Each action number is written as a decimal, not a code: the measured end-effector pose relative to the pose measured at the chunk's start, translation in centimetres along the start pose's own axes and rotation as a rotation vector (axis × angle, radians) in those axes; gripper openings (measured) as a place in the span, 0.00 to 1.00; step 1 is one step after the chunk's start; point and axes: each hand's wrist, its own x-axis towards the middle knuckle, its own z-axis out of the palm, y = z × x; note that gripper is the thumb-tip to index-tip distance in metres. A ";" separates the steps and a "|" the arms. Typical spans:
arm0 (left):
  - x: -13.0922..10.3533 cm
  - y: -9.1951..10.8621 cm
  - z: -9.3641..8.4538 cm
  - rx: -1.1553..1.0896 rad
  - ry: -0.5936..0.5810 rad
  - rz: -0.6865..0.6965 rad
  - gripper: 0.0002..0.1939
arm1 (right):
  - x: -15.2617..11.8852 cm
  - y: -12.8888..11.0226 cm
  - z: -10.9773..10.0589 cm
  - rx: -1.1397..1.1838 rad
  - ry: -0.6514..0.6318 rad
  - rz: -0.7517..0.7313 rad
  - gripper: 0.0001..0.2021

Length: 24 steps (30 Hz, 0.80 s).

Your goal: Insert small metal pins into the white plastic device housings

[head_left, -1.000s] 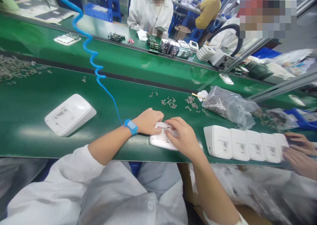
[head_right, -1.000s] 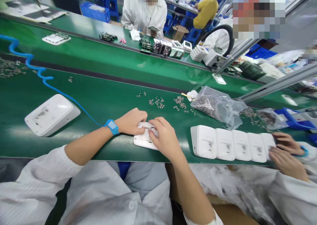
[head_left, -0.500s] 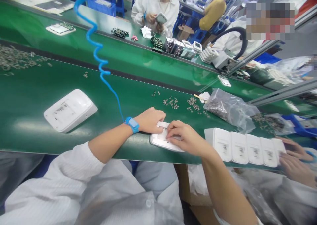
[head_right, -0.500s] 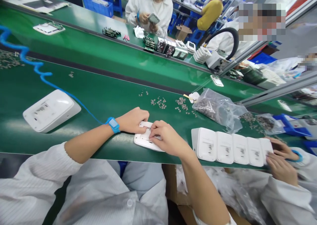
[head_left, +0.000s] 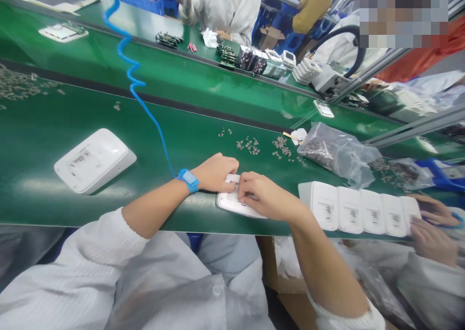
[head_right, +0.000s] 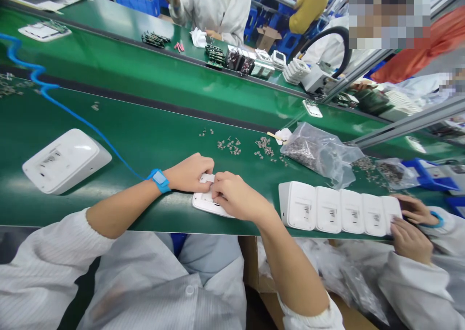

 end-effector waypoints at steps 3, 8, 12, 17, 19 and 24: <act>0.0 0.0 -0.1 -0.013 -0.006 -0.004 0.10 | 0.4 -0.1 -0.1 0.007 -0.017 0.001 0.10; 0.1 -0.1 -0.1 -0.026 0.000 -0.001 0.12 | 1.2 -0.3 0.2 0.017 -0.009 -0.032 0.11; 0.0 -0.1 -0.1 -0.027 -0.003 -0.002 0.12 | 0.7 -0.1 0.3 0.073 0.079 -0.109 0.10; -0.2 -0.1 -0.2 -0.010 -0.009 0.012 0.11 | -0.4 3.2 0.8 0.412 0.558 -0.239 0.03; -0.3 0.0 -0.4 0.019 -0.012 0.050 0.11 | -0.2 5.0 1.8 0.384 1.042 -0.069 0.02; -0.5 0.3 -0.8 0.080 -0.130 0.222 0.16 | 1.2 6.7 4.6 -0.025 1.428 0.243 0.04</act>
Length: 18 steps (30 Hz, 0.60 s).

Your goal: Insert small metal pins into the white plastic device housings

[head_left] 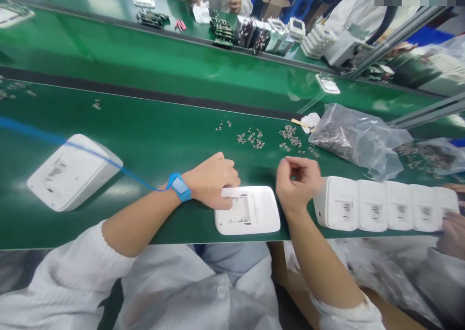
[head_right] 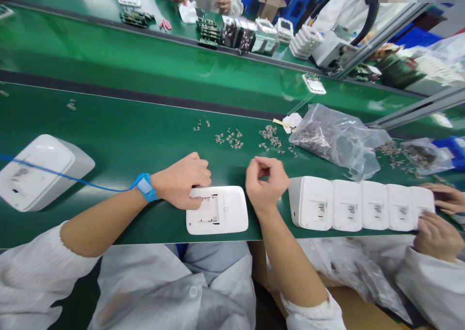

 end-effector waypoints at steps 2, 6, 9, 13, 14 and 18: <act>0.0 0.2 -0.1 -0.002 -0.059 0.027 0.16 | -0.2 -0.4 0.4 -0.049 -0.097 -0.055 0.04; -0.5 1.3 -0.1 0.076 -0.081 -0.033 0.15 | 0.3 -1.1 0.2 -0.020 -0.056 -0.104 0.02; -2.5 2.9 0.2 0.180 -0.041 -0.166 0.13 | 0.2 -0.5 -0.8 -0.048 0.012 -0.150 0.02; -7.1 5.9 1.1 0.262 0.115 -0.421 0.12 | -1.5 0.7 -2.8 -0.097 0.081 0.007 0.04; -8.2 6.7 1.4 0.275 0.160 -0.494 0.13 | -2.2 0.7 -3.3 -0.064 0.097 0.077 0.05; -10.7 9.0 2.8 0.343 0.289 -0.735 0.16 | -5.4 -1.6 -4.6 0.191 -0.057 -0.015 0.05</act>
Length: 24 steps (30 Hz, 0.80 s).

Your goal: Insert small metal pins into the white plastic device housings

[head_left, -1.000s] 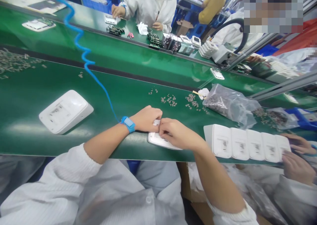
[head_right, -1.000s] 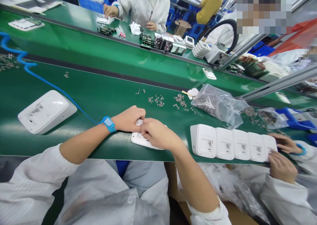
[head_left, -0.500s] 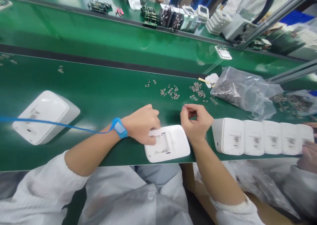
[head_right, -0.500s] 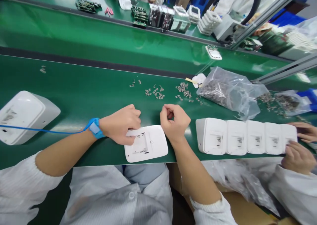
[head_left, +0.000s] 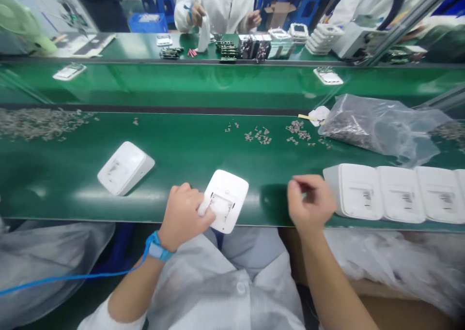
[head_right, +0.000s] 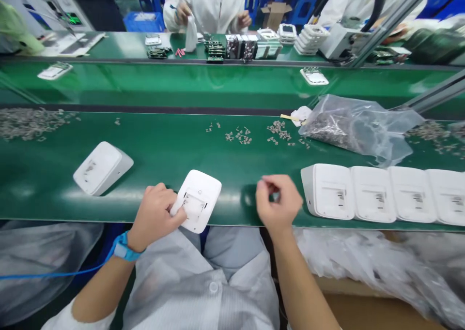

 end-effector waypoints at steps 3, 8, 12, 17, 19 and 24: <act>-0.7 0.6 0.4 0.005 0.046 -0.051 0.17 | -1.4 -3.1 0.3 0.150 -0.418 -0.274 0.12; -0.7 0.5 0.8 -0.068 0.080 -0.049 0.16 | -1.4 -5.6 2.0 0.183 -0.781 -0.371 0.14; -0.9 0.3 0.9 -0.096 0.089 -0.054 0.16 | -0.9 -5.9 2.8 0.060 -0.838 -0.457 0.13; -0.8 0.5 0.9 -0.081 0.106 -0.063 0.16 | -0.9 -6.2 3.6 -0.013 -0.773 -0.446 0.16; -0.7 0.6 0.9 -0.076 0.116 -0.077 0.16 | -1.0 -6.2 3.8 0.020 -0.758 -0.402 0.15; -0.7 0.4 1.0 -0.085 0.130 -0.090 0.15 | -1.3 -5.8 3.5 0.191 -0.783 -0.254 0.24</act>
